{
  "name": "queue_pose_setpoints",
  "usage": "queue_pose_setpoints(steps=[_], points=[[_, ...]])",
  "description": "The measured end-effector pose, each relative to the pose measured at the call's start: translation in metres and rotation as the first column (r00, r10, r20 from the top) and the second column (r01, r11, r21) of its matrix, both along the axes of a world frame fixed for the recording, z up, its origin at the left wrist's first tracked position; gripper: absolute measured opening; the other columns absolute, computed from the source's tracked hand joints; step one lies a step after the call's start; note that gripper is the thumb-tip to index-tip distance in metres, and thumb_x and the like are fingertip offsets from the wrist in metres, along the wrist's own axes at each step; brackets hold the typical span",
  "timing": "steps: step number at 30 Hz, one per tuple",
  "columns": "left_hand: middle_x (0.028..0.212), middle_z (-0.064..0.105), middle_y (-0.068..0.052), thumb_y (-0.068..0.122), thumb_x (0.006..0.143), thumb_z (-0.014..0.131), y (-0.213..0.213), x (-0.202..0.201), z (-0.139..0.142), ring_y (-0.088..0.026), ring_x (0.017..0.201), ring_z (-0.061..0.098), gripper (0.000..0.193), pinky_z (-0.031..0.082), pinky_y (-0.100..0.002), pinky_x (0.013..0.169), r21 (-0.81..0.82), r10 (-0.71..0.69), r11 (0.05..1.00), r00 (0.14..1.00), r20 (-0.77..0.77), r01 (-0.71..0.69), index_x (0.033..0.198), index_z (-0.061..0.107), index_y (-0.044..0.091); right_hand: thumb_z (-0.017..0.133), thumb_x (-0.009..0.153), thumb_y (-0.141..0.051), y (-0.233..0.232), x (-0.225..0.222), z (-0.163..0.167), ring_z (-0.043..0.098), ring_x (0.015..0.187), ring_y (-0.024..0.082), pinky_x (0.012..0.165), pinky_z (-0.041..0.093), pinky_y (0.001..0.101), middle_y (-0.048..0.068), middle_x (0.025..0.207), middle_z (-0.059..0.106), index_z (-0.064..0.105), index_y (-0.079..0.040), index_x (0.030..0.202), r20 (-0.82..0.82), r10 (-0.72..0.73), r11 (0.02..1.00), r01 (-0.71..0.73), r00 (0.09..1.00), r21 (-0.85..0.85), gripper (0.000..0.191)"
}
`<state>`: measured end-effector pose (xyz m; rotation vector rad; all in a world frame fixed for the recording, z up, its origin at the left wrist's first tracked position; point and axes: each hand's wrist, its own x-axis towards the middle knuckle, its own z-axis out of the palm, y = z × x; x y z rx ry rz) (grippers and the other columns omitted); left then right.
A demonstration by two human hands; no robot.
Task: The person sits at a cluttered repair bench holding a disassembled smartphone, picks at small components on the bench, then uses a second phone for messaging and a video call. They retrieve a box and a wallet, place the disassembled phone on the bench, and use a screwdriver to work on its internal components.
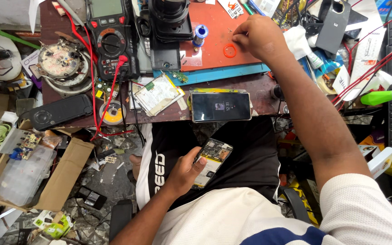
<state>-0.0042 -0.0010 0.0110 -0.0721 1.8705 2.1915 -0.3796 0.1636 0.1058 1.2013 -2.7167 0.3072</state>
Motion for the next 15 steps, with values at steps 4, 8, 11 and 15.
queue_pose_setpoints(steps=[4, 8, 11, 15], points=[[0.098, 0.076, -0.013, 0.066, 0.096, 0.051, 0.0, 0.0, 0.0, -0.015, 0.093, 0.07, 0.073, 0.056, -0.031, 0.082, 0.016, -0.005, 1.0, 1.0, 0.005, 0.005, 0.123, 0.061, -0.001, 0.078, 0.092, -0.024, -0.011, 0.003, 0.007, 0.069, 0.076, 0.032, 0.074, 0.055, 0.0447, 0.012, 0.08, 0.072, 0.081, -0.01, 0.094, 0.126, -0.111, 0.994, 0.109, 0.986, 0.027, 0.014], [0.098, 0.076, -0.013, 0.065, 0.097, 0.051, 0.0, 0.0, 0.0, -0.015, 0.093, 0.07, 0.071, 0.055, -0.031, 0.082, 0.01, -0.003, 1.0, 1.0, -0.002, 0.003, 0.123, 0.061, -0.001, 0.073, 0.089, -0.025, -0.024, 0.004, 0.01, 0.07, 0.072, 0.03, 0.071, 0.056, 0.0452, 0.009, 0.075, 0.073, 0.079, -0.013, 0.086, 0.135, -0.235, 0.966, 0.216, 0.963, 0.14, 0.014], [0.097, 0.076, -0.013, 0.064, 0.096, 0.051, 0.0, 0.0, 0.001, -0.015, 0.092, 0.071, 0.07, 0.056, -0.031, 0.082, -0.004, -0.008, 1.0, 1.0, 0.006, 0.008, 0.122, 0.061, -0.001, 0.073, 0.086, -0.026, -0.026, 0.002, 0.01, 0.069, 0.075, 0.033, 0.069, 0.055, 0.0476, 0.011, 0.081, 0.072, 0.077, -0.013, 0.081, 0.055, -0.222, 0.963, 0.21, 0.973, 0.172, 0.014], [0.096, 0.076, -0.013, 0.063, 0.096, 0.052, 0.0, -0.001, 0.004, -0.015, 0.091, 0.07, 0.069, 0.055, -0.032, 0.081, -0.012, -0.004, 1.0, 1.0, -0.003, 0.004, 0.121, 0.061, -0.001, 0.073, 0.092, -0.026, -0.019, 0.001, 0.009, 0.068, 0.086, 0.036, 0.076, 0.054, 0.0475, 0.014, 0.092, 0.07, 0.075, -0.009, 0.087, 0.053, -0.122, 0.993, 0.122, 0.991, -0.001, 0.018]])
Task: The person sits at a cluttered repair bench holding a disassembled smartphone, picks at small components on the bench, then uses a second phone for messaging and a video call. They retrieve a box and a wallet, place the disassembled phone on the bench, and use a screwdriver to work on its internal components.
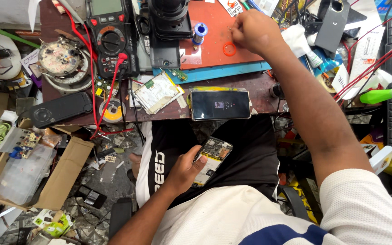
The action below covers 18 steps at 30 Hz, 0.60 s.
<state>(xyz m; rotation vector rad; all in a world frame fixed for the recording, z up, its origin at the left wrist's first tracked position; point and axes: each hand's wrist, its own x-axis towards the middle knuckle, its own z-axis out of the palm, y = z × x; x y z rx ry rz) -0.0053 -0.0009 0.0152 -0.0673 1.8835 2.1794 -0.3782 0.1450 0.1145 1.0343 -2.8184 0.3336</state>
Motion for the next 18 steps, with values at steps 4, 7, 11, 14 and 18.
queue_pose_setpoints(steps=[4, 7, 11, 14, 18], points=[[0.096, 0.076, -0.013, 0.065, 0.096, 0.052, 0.0, -0.001, 0.003, -0.016, 0.091, 0.07, 0.071, 0.055, -0.032, 0.082, -0.014, -0.009, 1.0, 1.0, -0.007, 0.009, 0.121, 0.061, -0.001, 0.074, 0.098, -0.027, 0.002, -0.001, 0.0, 0.067, 0.092, 0.036, 0.082, 0.053, 0.0475, 0.015, 0.098, 0.069, 0.074, -0.007, 0.098, -0.009, 0.028, 0.993, -0.029, 1.0, -0.11, 0.021], [0.096, 0.076, -0.014, 0.066, 0.095, 0.051, 0.001, 0.0, 0.004, -0.017, 0.09, 0.071, 0.073, 0.056, -0.032, 0.081, -0.022, -0.017, 1.0, 1.0, 0.004, 0.017, 0.121, 0.062, -0.001, 0.075, 0.096, -0.028, -0.001, 0.001, 0.0, 0.066, 0.093, 0.038, 0.081, 0.052, 0.0489, 0.015, 0.099, 0.069, 0.076, -0.008, 0.097, -0.031, 0.03, 0.998, -0.031, 0.999, -0.045, 0.019], [0.098, 0.077, -0.014, 0.067, 0.094, 0.051, 0.0, 0.0, 0.005, -0.018, 0.092, 0.073, 0.074, 0.056, -0.033, 0.081, -0.028, -0.018, 0.999, 1.0, -0.004, 0.018, 0.122, 0.061, -0.001, 0.074, 0.092, -0.029, -0.011, 0.002, 0.003, 0.066, 0.09, 0.038, 0.077, 0.053, 0.0498, 0.015, 0.098, 0.069, 0.079, -0.012, 0.094, -0.029, -0.049, 0.996, 0.051, 0.998, 0.076, 0.018], [0.098, 0.077, -0.015, 0.067, 0.095, 0.052, 0.0, -0.001, 0.007, -0.019, 0.092, 0.073, 0.074, 0.056, -0.034, 0.082, -0.03, -0.018, 0.999, 1.0, -0.007, 0.017, 0.122, 0.061, -0.002, 0.071, 0.088, -0.029, -0.018, -0.001, 0.006, 0.068, 0.089, 0.037, 0.077, 0.055, 0.0496, 0.014, 0.097, 0.07, 0.078, -0.014, 0.089, 0.008, -0.09, 0.976, 0.087, 0.996, 0.2, 0.017], [0.096, 0.077, -0.015, 0.066, 0.095, 0.052, 0.0, -0.001, 0.011, -0.019, 0.09, 0.074, 0.072, 0.056, -0.034, 0.081, -0.036, -0.024, 0.999, 1.0, -0.012, 0.024, 0.119, 0.062, -0.001, 0.068, 0.087, -0.028, -0.017, -0.003, 0.006, 0.069, 0.087, 0.037, 0.077, 0.055, 0.0496, 0.013, 0.097, 0.071, 0.076, -0.013, 0.087, 0.074, -0.113, 0.96, 0.09, 0.991, 0.264, 0.017]])
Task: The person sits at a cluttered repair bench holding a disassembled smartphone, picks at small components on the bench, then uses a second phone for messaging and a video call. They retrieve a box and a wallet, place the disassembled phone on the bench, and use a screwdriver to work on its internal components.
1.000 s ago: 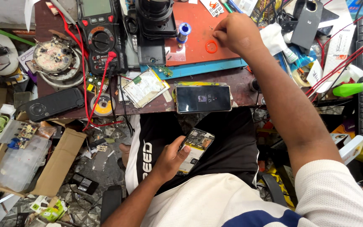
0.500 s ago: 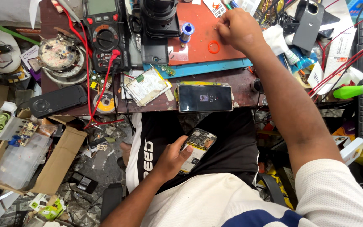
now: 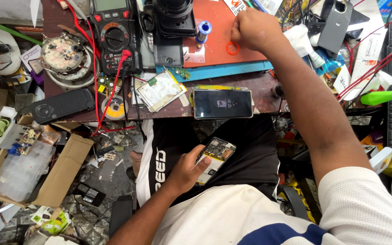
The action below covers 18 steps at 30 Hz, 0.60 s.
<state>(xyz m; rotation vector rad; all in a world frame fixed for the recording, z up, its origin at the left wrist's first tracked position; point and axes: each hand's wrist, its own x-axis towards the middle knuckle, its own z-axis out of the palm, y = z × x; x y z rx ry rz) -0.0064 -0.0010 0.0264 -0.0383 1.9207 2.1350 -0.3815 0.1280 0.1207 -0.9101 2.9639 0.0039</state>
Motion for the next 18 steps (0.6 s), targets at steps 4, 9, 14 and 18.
queue_pose_setpoints(steps=[4, 9, 14, 18], points=[[0.091, 0.077, -0.015, 0.067, 0.094, 0.052, 0.001, 0.0, 0.003, -0.02, 0.087, 0.074, 0.072, 0.057, -0.034, 0.078, -0.023, 0.0, 1.0, 1.0, 0.003, 0.0, 0.116, 0.063, -0.001, 0.068, 0.097, -0.03, 0.013, -0.001, -0.003, 0.068, 0.088, 0.038, 0.078, 0.055, 0.0492, 0.015, 0.099, 0.07, 0.073, -0.011, 0.096, -0.155, 0.093, 0.973, -0.123, 0.984, -0.197, 0.02], [0.092, 0.077, -0.015, 0.068, 0.094, 0.051, 0.001, -0.001, 0.004, -0.02, 0.089, 0.075, 0.073, 0.056, -0.034, 0.08, -0.029, 0.001, 1.0, 1.0, -0.017, -0.001, 0.115, 0.063, -0.001, 0.072, 0.096, -0.03, 0.009, -0.002, -0.001, 0.068, 0.087, 0.036, 0.075, 0.054, 0.0484, 0.014, 0.095, 0.071, 0.074, -0.011, 0.096, -0.162, 0.142, 0.964, -0.174, 0.977, -0.201, 0.019], [0.092, 0.076, -0.015, 0.068, 0.094, 0.052, 0.0, 0.0, 0.005, -0.021, 0.088, 0.075, 0.073, 0.057, -0.035, 0.079, -0.033, -0.004, 0.999, 1.0, -0.006, 0.004, 0.116, 0.063, -0.001, 0.077, 0.089, -0.03, -0.003, 0.001, 0.009, 0.07, 0.077, 0.032, 0.069, 0.055, 0.0455, 0.008, 0.085, 0.074, 0.079, -0.017, 0.091, -0.083, 0.07, 0.987, -0.081, 0.994, -0.136, 0.013], [0.092, 0.076, -0.016, 0.068, 0.094, 0.051, 0.002, -0.001, 0.005, -0.022, 0.088, 0.075, 0.074, 0.057, -0.036, 0.079, -0.04, 0.004, 0.999, 1.0, -0.007, -0.004, 0.117, 0.063, -0.001, 0.077, 0.088, -0.028, -0.014, 0.005, 0.014, 0.069, 0.072, 0.033, 0.067, 0.055, 0.046, 0.009, 0.079, 0.073, 0.08, -0.018, 0.086, -0.138, 0.063, 0.995, -0.073, 0.988, -0.067, 0.01]])
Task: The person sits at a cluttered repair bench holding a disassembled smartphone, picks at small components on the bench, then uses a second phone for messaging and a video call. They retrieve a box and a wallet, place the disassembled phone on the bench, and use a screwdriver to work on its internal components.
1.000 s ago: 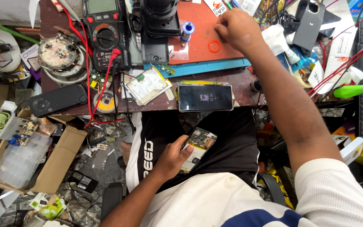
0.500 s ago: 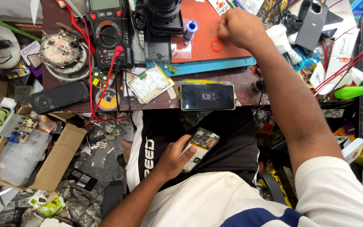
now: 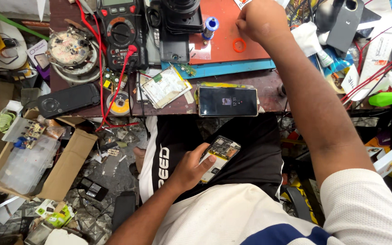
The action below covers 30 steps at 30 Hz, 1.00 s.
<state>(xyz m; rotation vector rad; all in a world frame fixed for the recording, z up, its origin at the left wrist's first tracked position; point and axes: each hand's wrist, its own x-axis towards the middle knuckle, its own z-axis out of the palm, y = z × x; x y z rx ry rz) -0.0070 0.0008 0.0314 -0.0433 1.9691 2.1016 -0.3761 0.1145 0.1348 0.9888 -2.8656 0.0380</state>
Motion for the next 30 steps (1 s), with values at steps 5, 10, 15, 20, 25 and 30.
queue_pose_setpoints(steps=[5, 10, 15, 20, 25, 30], points=[[0.092, 0.077, -0.016, 0.07, 0.092, 0.05, 0.002, -0.001, 0.0, -0.023, 0.087, 0.076, 0.076, 0.057, -0.036, 0.078, -0.035, -0.028, 0.999, 0.999, 0.034, 0.029, 0.118, 0.063, 0.0, 0.07, 0.084, -0.032, -0.012, -0.004, -0.001, 0.069, 0.069, 0.035, 0.064, 0.057, 0.046, 0.013, 0.076, 0.072, 0.076, -0.013, 0.078, -0.026, -0.104, 0.976, 0.107, 0.994, 0.188, 0.02], [0.092, 0.077, -0.016, 0.071, 0.092, 0.051, 0.001, 0.0, 0.002, -0.023, 0.088, 0.076, 0.077, 0.058, -0.037, 0.079, -0.035, -0.017, 0.999, 1.0, 0.017, 0.017, 0.119, 0.063, 0.0, 0.067, 0.084, -0.033, -0.004, -0.004, -0.002, 0.069, 0.072, 0.037, 0.069, 0.056, 0.0471, 0.016, 0.079, 0.072, 0.077, -0.014, 0.08, 0.025, -0.091, 0.986, 0.086, 0.996, 0.145, 0.021], [0.092, 0.077, -0.016, 0.068, 0.093, 0.052, -0.001, 0.001, 0.002, -0.021, 0.088, 0.075, 0.073, 0.056, -0.036, 0.08, -0.033, -0.017, 0.999, 1.0, 0.007, 0.017, 0.118, 0.064, 0.0, 0.07, 0.094, -0.031, 0.029, 0.022, 0.009, 0.068, 0.074, 0.032, 0.067, 0.054, 0.0442, 0.014, 0.081, 0.072, 0.073, -0.008, 0.088, 0.005, -0.057, 0.988, 0.057, 0.998, -0.144, 0.024], [0.093, 0.076, -0.013, 0.063, 0.095, 0.053, -0.004, 0.006, -0.003, -0.017, 0.088, 0.071, 0.068, 0.055, -0.033, 0.08, 0.03, -0.022, 0.999, 1.0, 0.002, 0.022, 0.118, 0.062, 0.0, 0.061, 0.098, -0.027, 0.084, 0.107, 0.018, 0.05, 0.059, 0.006, 0.05, 0.043, 0.0285, -0.002, 0.068, 0.055, 0.065, -0.008, 0.093, 0.66, -0.172, 0.798, 0.497, 0.731, -0.342, 0.021], [0.094, 0.076, -0.012, 0.063, 0.096, 0.052, -0.008, 0.009, -0.014, -0.015, 0.089, 0.069, 0.069, 0.055, -0.032, 0.081, 0.041, -0.029, 0.999, 1.0, 0.003, 0.029, 0.118, 0.062, -0.001, 0.064, 0.099, -0.028, 0.158, 0.137, 0.016, 0.049, 0.062, 0.009, 0.056, 0.042, 0.0258, -0.003, 0.073, 0.054, 0.064, -0.01, 0.092, 0.791, 0.151, 0.469, 0.662, 0.592, -0.585, 0.019], [0.102, 0.075, -0.015, 0.063, 0.094, 0.052, 0.003, 0.007, -0.025, -0.018, 0.095, 0.07, 0.076, 0.054, -0.035, 0.084, -0.033, 0.011, 0.999, 0.998, 0.054, -0.009, 0.132, 0.056, -0.003, 0.065, 0.108, -0.025, 0.251, 0.126, 0.018, 0.044, 0.076, 0.007, 0.068, 0.039, 0.0216, -0.005, 0.085, 0.047, 0.055, -0.013, 0.093, 0.636, 0.575, -0.038, 0.793, 0.515, -0.608, 0.022]])
